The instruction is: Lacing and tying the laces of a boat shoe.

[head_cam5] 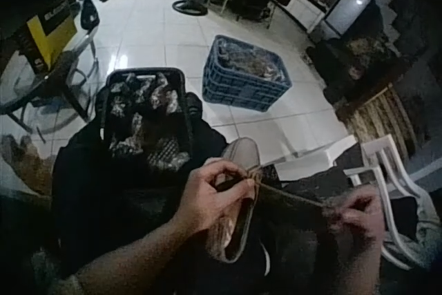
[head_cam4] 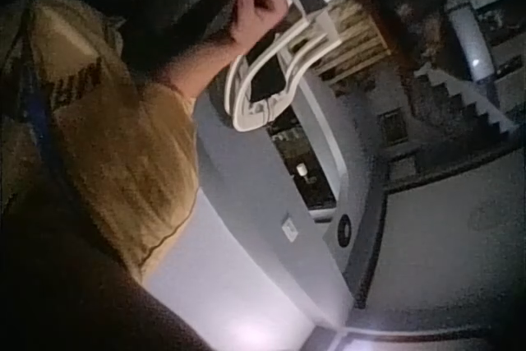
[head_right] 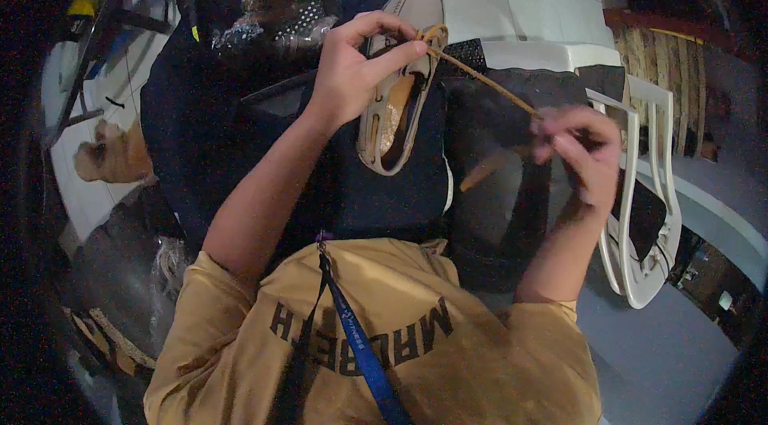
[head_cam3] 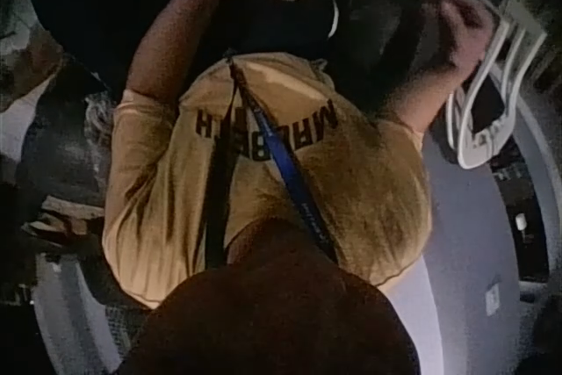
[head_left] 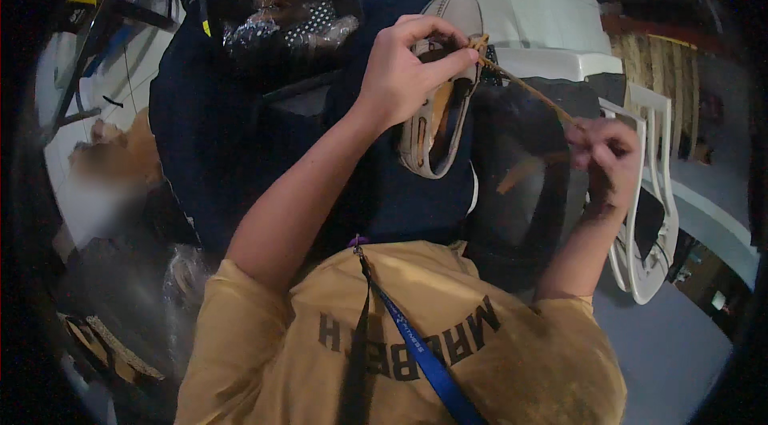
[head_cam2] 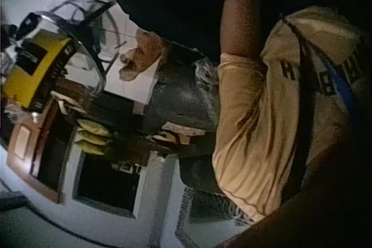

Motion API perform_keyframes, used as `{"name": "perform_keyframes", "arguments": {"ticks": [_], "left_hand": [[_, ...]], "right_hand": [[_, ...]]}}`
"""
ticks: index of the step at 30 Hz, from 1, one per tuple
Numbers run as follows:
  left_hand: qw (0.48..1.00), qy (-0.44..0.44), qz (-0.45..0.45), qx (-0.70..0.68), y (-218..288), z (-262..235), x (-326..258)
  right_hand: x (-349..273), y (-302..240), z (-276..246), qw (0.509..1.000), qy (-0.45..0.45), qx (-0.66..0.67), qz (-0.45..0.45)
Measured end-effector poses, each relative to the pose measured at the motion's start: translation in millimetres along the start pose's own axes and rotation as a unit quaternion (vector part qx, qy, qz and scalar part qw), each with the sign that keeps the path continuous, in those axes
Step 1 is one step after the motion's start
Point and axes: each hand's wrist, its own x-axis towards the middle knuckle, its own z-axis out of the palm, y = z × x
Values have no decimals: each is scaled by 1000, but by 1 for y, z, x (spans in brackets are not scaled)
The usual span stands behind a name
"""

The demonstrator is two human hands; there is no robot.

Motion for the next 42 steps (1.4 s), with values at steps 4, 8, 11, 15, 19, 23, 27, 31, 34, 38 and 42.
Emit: {"name": "perform_keyframes", "arguments": {"ticks": [4,8,11,15,19,23,27,31,34,38,42], "left_hand": [[1000,7,21,-10,-2,4,2],[998,4,-34,-48,-8,-2,-1],[998,2,-33,-59,-9,-5,-2],[996,-9,-45,-75,-6,2,1],[997,-12,-35,-68,-5,1,0],[997,-4,-29,-76,-7,1,-1],[996,-10,-25,-82,-5,-1,-1],[994,-17,-38,-100,-8,-3,1],[994,-14,-43,-96,-6,-1,1],[991,-4,-56,-124,-12,-1,-1],[996,-11,-21,-83,-10,-3,-1]], "right_hand": [[-3,-8,-29,985,-68,109,-115],[-1,-13,-39,968,-122,121,-182],[-5,-4,-41,962,-102,119,-223],[-17,-4,-61,970,-5,97,-225],[-11,-11,-52,962,-16,96,-255],[-13,-17,-52,958,-12,108,-266],[-15,-21,-72,953,-31,87,-288],[-14,-33,-70,946,150,106,-268],[-27,-29,-101,907,148,284,-273],[-21,-23,-74,855,40,407,-320],[-7,-4,-20,965,181,-46,-185]]}}
